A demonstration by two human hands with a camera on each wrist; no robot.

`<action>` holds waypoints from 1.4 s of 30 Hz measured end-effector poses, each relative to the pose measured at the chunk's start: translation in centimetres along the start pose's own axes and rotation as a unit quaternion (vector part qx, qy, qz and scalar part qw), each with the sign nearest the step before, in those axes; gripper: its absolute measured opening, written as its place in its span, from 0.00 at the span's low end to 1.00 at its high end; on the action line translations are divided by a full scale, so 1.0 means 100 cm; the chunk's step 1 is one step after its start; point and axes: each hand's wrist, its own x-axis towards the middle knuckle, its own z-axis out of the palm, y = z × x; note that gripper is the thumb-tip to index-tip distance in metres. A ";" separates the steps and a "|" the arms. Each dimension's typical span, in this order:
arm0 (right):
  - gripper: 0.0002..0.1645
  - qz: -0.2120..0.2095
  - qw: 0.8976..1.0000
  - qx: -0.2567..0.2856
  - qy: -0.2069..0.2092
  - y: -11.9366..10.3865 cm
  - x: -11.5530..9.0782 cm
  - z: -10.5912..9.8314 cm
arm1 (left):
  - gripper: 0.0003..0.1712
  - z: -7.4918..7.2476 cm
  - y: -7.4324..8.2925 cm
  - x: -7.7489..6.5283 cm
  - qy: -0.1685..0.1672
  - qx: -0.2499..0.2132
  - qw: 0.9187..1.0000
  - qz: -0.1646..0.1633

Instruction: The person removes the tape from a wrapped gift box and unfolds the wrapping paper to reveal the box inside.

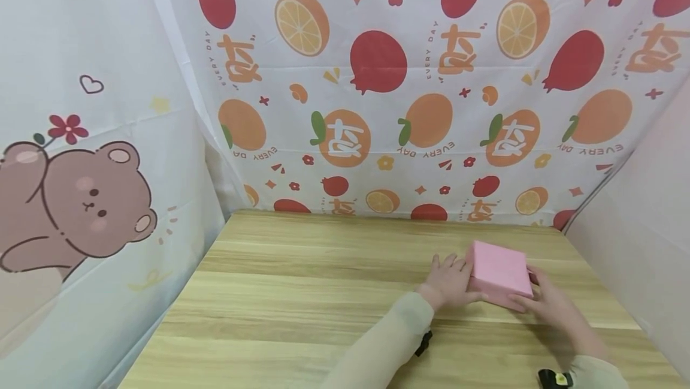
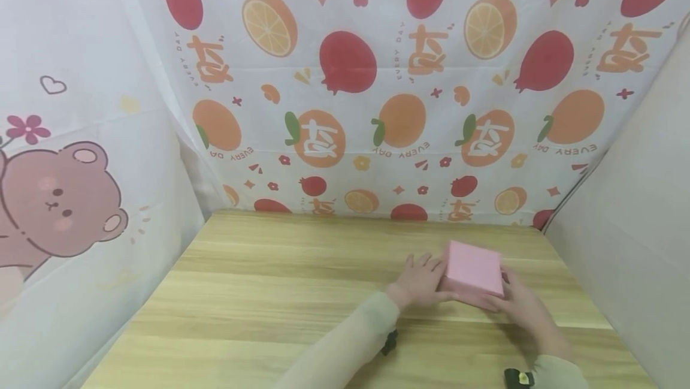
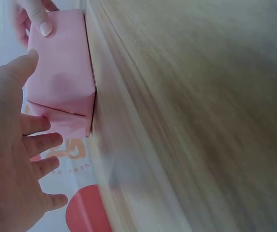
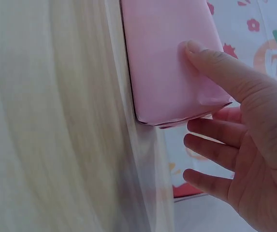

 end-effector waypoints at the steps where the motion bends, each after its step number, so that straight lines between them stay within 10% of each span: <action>1: 0.55 -0.003 1.000 -0.002 0.003 -0.002 0.000 0.001 | 0.52 0.000 0.000 0.000 0.001 0.001 1.000 0.001; 42: 0.52 -0.095 0.992 -0.069 0.055 -0.079 0.018 0.044 | 0.34 -0.018 -0.060 -0.058 0.047 0.045 0.998 0.008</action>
